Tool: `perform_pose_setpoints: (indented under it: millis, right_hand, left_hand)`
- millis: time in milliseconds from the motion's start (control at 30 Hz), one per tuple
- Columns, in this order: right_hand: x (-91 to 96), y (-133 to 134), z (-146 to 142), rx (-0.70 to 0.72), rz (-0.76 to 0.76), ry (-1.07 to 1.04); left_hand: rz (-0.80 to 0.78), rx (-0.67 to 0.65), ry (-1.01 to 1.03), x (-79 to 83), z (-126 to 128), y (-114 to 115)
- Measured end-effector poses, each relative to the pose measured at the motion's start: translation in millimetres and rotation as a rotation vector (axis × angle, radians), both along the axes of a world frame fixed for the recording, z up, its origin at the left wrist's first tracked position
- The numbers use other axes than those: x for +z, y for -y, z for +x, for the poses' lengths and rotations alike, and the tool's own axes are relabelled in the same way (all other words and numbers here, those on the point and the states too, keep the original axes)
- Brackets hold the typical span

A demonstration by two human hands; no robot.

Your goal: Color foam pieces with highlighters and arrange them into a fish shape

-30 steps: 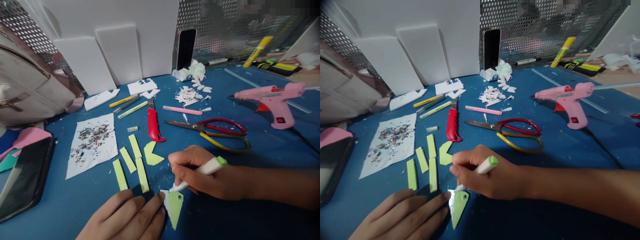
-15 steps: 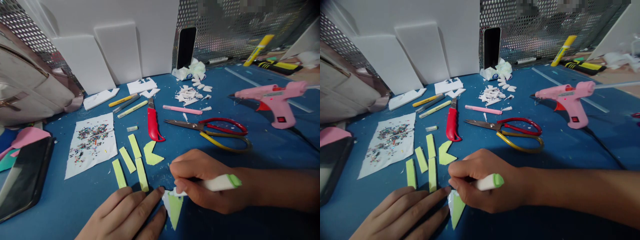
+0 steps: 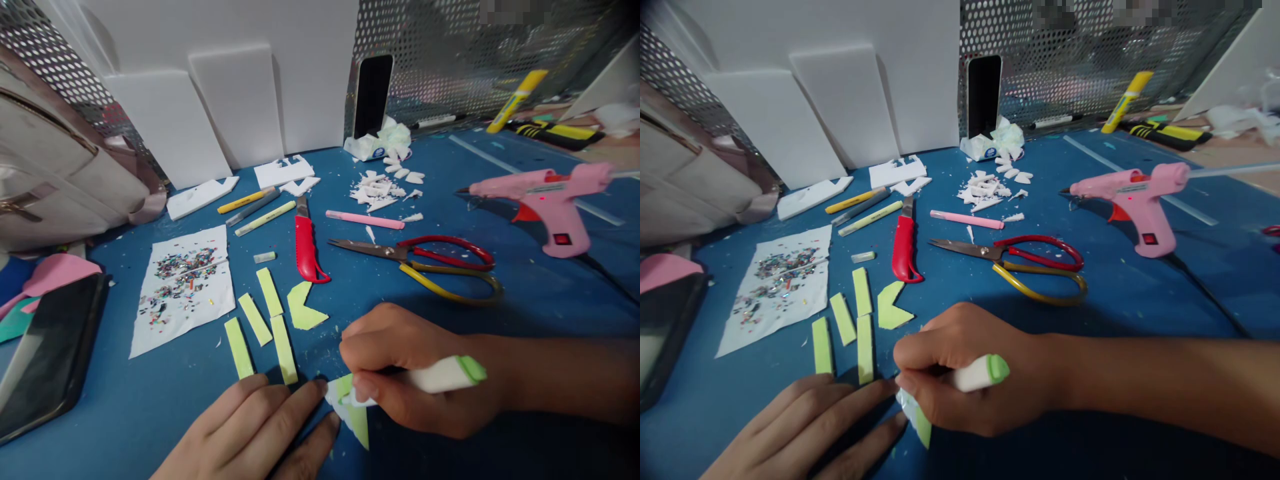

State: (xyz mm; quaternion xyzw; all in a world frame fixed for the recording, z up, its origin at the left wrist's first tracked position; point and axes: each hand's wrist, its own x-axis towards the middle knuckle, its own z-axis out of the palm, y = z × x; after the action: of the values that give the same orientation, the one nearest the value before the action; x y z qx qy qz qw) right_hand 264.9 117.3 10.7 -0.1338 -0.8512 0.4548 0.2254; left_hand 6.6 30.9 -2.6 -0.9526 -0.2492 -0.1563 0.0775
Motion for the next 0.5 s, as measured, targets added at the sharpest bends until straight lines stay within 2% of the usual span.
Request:
perform_pose_setpoints:
  millis: [333,500]
  right_hand:
    - [0.9,-1.4,0.2,0.046,-0.022,-0.013]
    - [0.6,-2.4,1.1,0.079,-0.073,-0.003]
  left_hand:
    - [0.023,0.008,0.009,4.7,4.1,-2.6]
    - [0.014,0.034,0.027,1.7,3.3,-0.7]
